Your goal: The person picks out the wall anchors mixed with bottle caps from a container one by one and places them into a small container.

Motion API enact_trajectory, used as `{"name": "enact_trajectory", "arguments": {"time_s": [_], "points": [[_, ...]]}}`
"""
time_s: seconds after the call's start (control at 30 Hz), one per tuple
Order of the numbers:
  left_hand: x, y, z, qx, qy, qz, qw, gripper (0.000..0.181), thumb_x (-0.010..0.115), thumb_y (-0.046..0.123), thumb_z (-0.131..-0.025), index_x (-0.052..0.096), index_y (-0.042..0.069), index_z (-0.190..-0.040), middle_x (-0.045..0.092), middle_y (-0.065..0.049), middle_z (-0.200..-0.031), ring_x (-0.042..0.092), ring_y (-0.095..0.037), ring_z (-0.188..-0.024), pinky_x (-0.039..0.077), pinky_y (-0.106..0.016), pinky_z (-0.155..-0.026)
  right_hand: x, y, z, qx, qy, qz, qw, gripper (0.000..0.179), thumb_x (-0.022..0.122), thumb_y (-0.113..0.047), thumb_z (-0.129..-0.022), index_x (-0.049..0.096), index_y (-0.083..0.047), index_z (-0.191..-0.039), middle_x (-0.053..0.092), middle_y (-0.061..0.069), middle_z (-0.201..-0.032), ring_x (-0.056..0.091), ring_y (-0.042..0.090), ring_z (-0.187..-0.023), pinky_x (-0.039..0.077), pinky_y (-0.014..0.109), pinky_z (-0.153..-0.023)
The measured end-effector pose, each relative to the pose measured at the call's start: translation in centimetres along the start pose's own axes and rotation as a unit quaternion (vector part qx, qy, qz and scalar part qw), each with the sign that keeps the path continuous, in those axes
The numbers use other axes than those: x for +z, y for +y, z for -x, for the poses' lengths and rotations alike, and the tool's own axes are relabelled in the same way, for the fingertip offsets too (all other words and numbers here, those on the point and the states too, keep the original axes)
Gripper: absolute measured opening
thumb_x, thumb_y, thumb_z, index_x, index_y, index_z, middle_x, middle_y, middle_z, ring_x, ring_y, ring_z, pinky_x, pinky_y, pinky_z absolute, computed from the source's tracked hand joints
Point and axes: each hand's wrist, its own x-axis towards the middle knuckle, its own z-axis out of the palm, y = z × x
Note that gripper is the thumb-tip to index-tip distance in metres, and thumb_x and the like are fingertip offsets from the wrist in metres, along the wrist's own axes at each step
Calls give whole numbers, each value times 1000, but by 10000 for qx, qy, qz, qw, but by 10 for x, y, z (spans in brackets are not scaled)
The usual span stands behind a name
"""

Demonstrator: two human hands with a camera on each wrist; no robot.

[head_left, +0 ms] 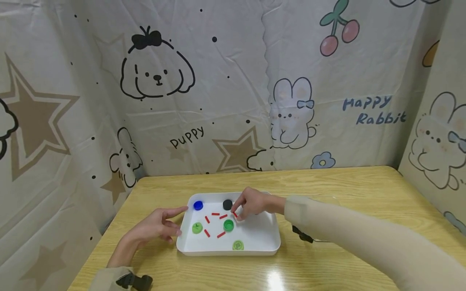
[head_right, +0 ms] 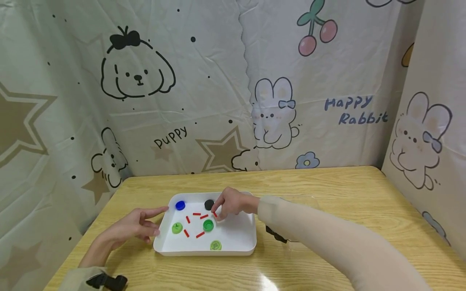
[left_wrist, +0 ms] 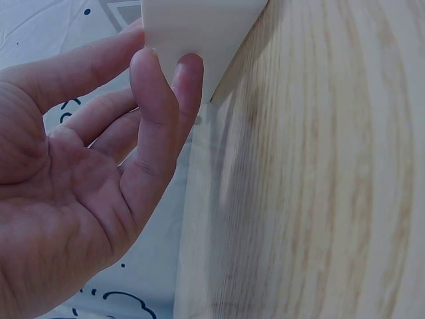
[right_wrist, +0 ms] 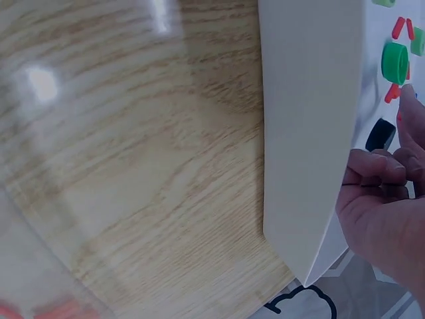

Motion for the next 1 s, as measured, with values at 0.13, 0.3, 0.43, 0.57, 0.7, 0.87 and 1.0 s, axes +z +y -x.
{"name": "enact_trajectory", "arguments": {"time_s": [0.13, 0.3, 0.43, 0.57, 0.7, 0.87, 1.0], "points": [[0, -1, 0, -15, 12, -27, 10000, 85, 80, 2, -91, 35, 2, -163, 75, -16, -95, 64, -19, -69, 59, -31, -63, -3, 0, 3, -107, 18, -118, 9999, 24, 87, -3, -85, 85, -10, -108, 57, 2, -84, 48, 16, -79, 42, 31, -73], [0, -2, 0, 9, 6, -9, 10000, 85, 80, 2, -91, 35, 2, -163, 74, -15, -94, 64, -20, -68, 59, -31, -62, -8, -2, 7, -121, 154, -219, 9996, 26, 87, -5, -85, 84, -10, -111, 50, 1, -80, 47, 18, -82, 42, 35, -79], [0, -1, 0, 13, -1, -6, 10000, 85, 80, 3, -90, 36, 2, -163, 73, -13, -90, 64, -20, -68, 59, -31, -63, -13, -5, 11, -158, 284, -264, 9991, 28, 87, -7, -85, 84, -10, -113, 59, 2, -89, 48, 20, -88, 41, 36, -80], [-1, -1, 0, 34, -27, 6, 10000, 85, 80, 2, -90, 35, 1, -163, 75, -17, -95, 64, -19, -69, 59, -31, -63, -17, -8, 15, -222, 396, -347, 9984, 31, 87, -8, -85, 83, -10, -115, 68, 3, -105, 49, 21, -95, 42, 37, -82], [-2, 0, 1, 24, -12, -22, 10000, 84, 80, 2, -90, 36, 1, -162, 75, -18, -97, 65, -19, -68, 59, -31, -63, -21, -9, 20, -244, 458, -424, 9978, 30, 88, -10, -85, 84, -12, -115, 71, 0, -115, 52, 22, -101, 45, 38, -90], [-1, 1, 1, 9, -19, -60, 10000, 85, 81, 3, -90, 36, 1, -162, 74, -14, -91, 64, -19, -66, 60, -31, -64, -24, -9, 28, -265, 474, -477, 9974, 30, 88, -10, -85, 83, -11, -115, 73, 0, -122, 57, 25, -109, 47, 44, -100], [0, 1, 1, 16, -13, -21, 10000, 85, 80, 2, -90, 36, 1, -163, 74, -14, -90, 64, -19, -66, 60, -31, -64, -25, -7, 34, -215, 571, -515, 9968, 30, 89, -12, -84, 84, -12, -114, 73, -1, -124, 60, 30, -123, 47, 51, -108]]}}
